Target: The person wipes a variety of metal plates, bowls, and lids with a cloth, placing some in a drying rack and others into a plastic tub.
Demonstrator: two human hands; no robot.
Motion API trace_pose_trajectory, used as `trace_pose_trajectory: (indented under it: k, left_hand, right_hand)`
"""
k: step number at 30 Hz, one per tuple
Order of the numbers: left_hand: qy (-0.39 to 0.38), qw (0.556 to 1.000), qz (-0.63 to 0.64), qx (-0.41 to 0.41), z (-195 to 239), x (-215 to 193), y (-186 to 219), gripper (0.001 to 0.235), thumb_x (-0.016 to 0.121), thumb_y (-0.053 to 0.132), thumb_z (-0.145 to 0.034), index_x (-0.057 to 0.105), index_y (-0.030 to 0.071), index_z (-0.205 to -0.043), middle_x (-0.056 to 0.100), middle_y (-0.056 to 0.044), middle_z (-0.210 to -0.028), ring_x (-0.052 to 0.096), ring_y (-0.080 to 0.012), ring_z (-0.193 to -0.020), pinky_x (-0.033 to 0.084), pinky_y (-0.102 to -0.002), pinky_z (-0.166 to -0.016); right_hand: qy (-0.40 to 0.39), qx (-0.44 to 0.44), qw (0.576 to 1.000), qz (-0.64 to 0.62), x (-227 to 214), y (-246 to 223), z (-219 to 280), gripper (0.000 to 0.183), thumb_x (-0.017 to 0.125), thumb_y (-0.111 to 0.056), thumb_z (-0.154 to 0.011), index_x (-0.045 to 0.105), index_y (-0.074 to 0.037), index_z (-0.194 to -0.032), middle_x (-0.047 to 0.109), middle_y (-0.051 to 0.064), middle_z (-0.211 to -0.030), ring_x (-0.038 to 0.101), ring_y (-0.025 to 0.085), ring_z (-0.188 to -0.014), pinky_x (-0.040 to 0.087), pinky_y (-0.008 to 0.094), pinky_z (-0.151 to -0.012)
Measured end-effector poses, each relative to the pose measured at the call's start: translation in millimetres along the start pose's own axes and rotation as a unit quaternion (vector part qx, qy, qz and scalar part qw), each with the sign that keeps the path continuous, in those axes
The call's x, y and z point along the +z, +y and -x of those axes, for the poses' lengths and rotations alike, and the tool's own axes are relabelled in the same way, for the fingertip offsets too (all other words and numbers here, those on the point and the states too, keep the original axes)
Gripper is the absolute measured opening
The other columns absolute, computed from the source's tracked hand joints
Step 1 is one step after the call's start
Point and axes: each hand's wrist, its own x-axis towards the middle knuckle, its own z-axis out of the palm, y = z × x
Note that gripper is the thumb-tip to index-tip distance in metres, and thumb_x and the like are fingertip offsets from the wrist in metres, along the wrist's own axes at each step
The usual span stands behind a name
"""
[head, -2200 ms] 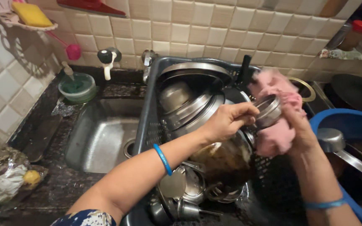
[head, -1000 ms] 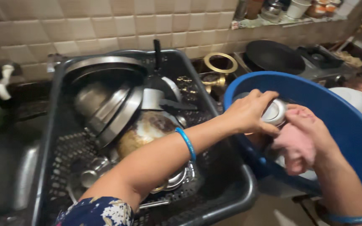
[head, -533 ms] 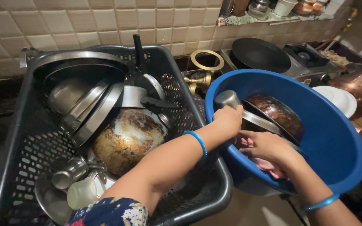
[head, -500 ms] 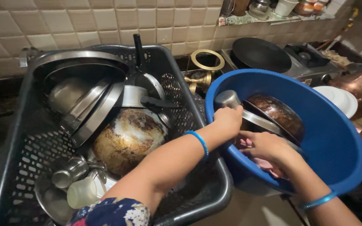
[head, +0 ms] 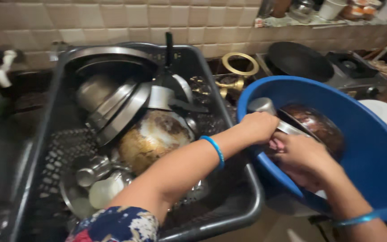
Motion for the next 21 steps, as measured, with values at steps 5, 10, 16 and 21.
trace_pose_trajectory:
  k: [5, 10, 16, 21]
  left_hand:
    - [0.093, 0.993, 0.038, 0.058, 57, -89, -18, 0.035, 0.081, 0.037, -0.07, 0.07, 0.013, -0.094, 0.077, -0.01, -0.093, 0.073, -0.0353, -0.092, 0.058, -0.05, -0.072]
    - [0.057, 0.997, -0.01, -0.051, 143, -184, -64, 0.033, 0.082, 0.037, -0.07, 0.074, 0.017, -0.095, 0.077, -0.011, -0.094, 0.073, -0.0332, -0.094, 0.058, -0.048, -0.075]
    - [-0.076, 0.971, -0.113, -0.199, 249, -207, -128, 0.043, 0.081, 0.046, -0.075, 0.078, 0.011, -0.101, 0.074, -0.017, -0.102, 0.071, -0.0359, -0.099, 0.057, -0.048, -0.085]
    - [-0.265, 0.93, -0.136, -0.216, 298, -170, -172, 0.044, 0.088, 0.042, -0.067, 0.079, 0.016, -0.101, 0.076, -0.01, -0.104, 0.072, -0.0297, -0.1, 0.058, -0.044, -0.083]
  right_hand:
    - [0.085, -0.036, 0.996, 0.011, -53, -65, 29, 0.048, 0.068, -0.059, -0.081, 0.072, -0.024, -0.113, 0.079, 0.011, -0.109, 0.074, 0.035, -0.105, 0.058, 0.048, -0.091]
    - [0.097, -0.152, 0.983, 0.021, -88, -161, 46, 0.051, 0.069, -0.057, -0.081, 0.067, -0.027, -0.123, 0.077, 0.006, -0.111, 0.073, 0.032, -0.103, 0.056, 0.047, -0.085]
    - [0.05, -0.288, 0.954, -0.062, -78, -264, 43, 0.06, 0.077, -0.051, -0.077, 0.064, -0.038, -0.133, 0.076, 0.006, -0.111, 0.073, 0.03, -0.102, 0.058, 0.043, -0.088]
    - [0.011, -0.341, 0.94, -0.014, -46, -310, 23, 0.059, 0.077, -0.048, -0.077, 0.063, -0.038, -0.134, 0.074, 0.004, -0.114, 0.071, 0.03, -0.106, 0.057, 0.044, -0.089]
